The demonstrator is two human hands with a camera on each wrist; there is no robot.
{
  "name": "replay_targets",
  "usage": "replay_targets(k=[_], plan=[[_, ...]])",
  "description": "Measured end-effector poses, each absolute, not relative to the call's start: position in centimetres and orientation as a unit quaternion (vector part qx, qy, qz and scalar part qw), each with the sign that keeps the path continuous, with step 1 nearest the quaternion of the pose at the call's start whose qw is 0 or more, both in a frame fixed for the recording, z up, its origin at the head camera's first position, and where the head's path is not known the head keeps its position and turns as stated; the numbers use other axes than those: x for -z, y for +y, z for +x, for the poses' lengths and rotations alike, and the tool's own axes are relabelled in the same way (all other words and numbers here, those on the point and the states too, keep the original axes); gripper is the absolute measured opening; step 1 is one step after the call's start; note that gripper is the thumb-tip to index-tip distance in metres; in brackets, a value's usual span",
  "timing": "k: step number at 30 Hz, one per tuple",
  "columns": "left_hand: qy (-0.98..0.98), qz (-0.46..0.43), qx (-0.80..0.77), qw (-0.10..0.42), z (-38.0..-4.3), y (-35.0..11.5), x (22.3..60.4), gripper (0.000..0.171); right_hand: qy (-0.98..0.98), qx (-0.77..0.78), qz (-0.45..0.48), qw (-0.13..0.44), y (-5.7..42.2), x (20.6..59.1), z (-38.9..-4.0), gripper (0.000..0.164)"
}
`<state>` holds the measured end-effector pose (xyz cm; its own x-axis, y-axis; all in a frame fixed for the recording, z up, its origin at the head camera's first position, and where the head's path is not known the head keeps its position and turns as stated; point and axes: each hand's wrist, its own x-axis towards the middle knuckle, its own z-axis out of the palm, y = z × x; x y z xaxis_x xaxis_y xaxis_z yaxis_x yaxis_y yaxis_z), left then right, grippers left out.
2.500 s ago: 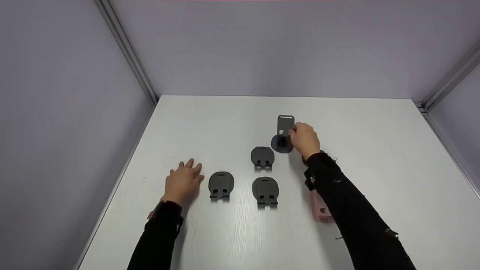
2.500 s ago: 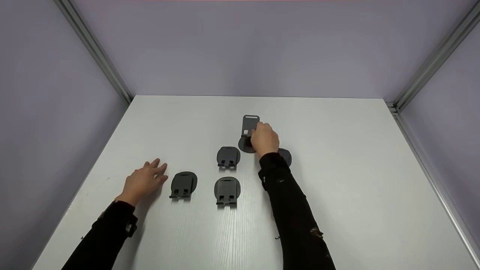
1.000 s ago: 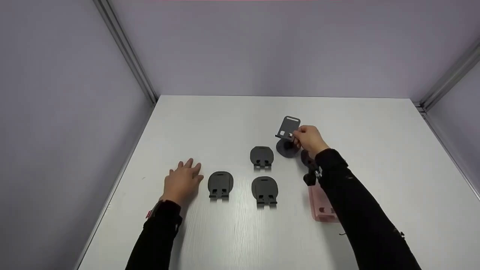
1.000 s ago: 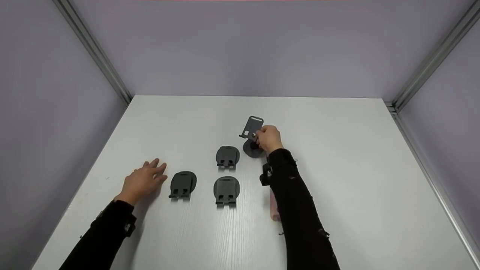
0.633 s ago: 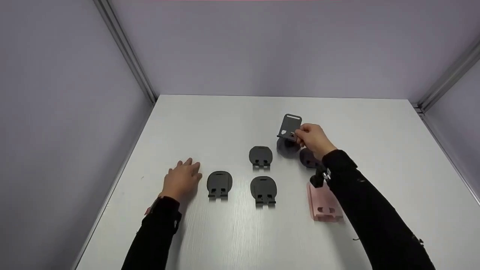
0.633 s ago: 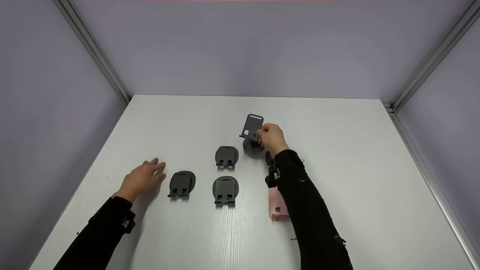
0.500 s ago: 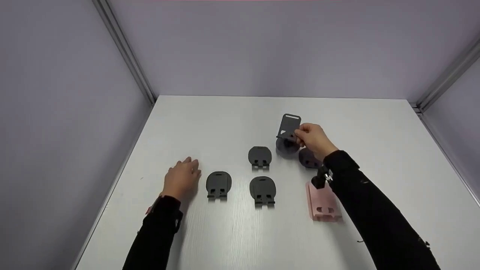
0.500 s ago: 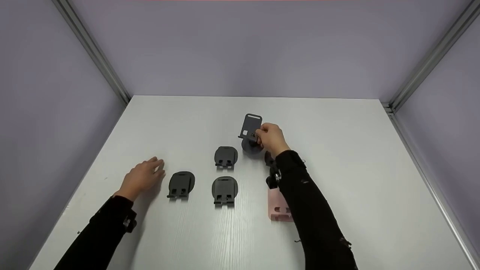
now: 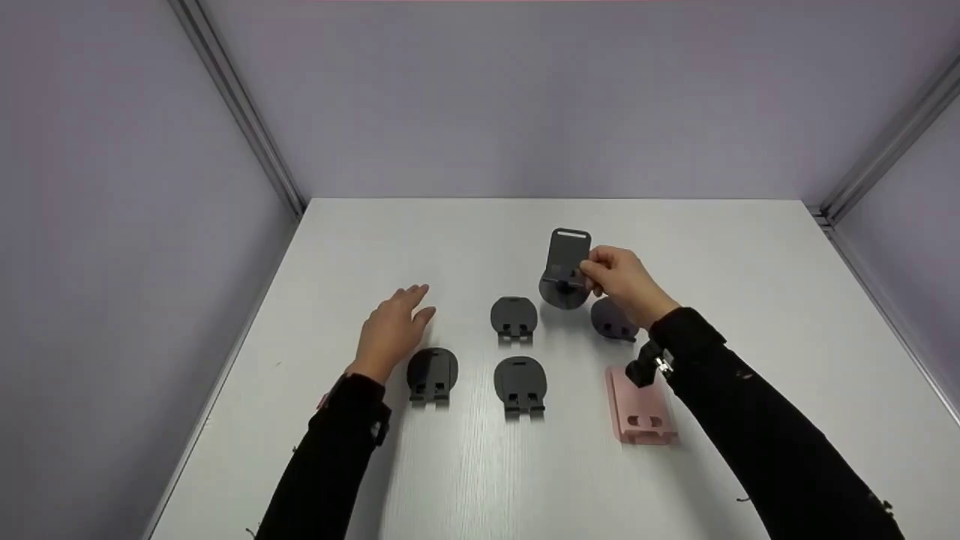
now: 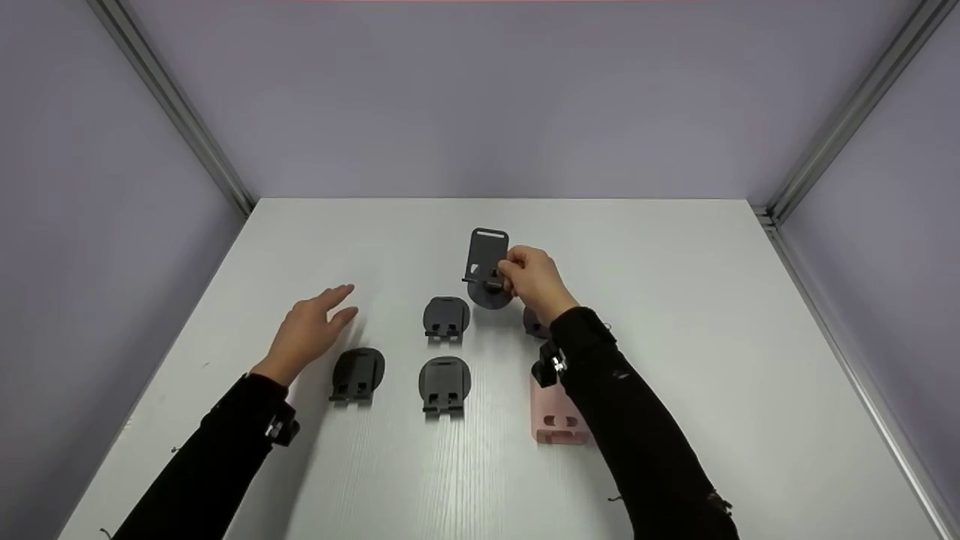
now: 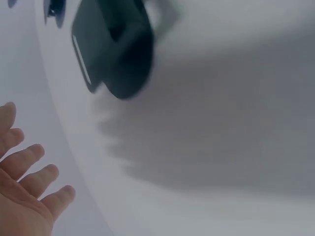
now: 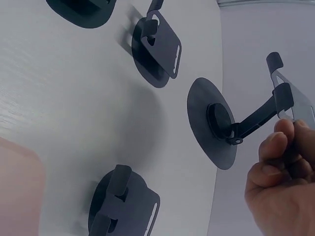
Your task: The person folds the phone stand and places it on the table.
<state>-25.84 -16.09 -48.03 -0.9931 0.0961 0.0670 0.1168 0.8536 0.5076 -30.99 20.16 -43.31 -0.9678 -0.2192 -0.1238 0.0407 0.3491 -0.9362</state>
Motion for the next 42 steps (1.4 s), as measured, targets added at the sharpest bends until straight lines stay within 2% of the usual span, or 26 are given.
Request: replay_targets(k=[7,17,24,32,42], plan=[[-0.941,-0.109,0.317,0.04,-26.4,-12.3,46.8,0.047,0.81,0.569,-0.088,0.106,19.5,42.6,-30.3,0.021],[-0.898,-0.128,0.42,-0.007,-26.7,-7.8,46.0,0.055,0.798,0.575,-0.142,0.108,17.6,42.0,-29.3,0.018],[-0.864,-0.086,0.494,-0.044,-27.2,-6.7,45.9,0.058,0.771,0.599,-0.175,0.129,16.6,41.7,-28.6,0.019],[-0.832,-0.054,0.551,-0.038,-27.5,-6.7,46.0,0.053,0.769,0.591,-0.205,0.134,16.5,42.0,-28.5,0.021],[-0.795,-0.004,0.603,-0.066,-27.7,-6.9,46.1,0.031,0.796,0.542,-0.226,0.148,16.9,42.6,-28.3,0.019]])
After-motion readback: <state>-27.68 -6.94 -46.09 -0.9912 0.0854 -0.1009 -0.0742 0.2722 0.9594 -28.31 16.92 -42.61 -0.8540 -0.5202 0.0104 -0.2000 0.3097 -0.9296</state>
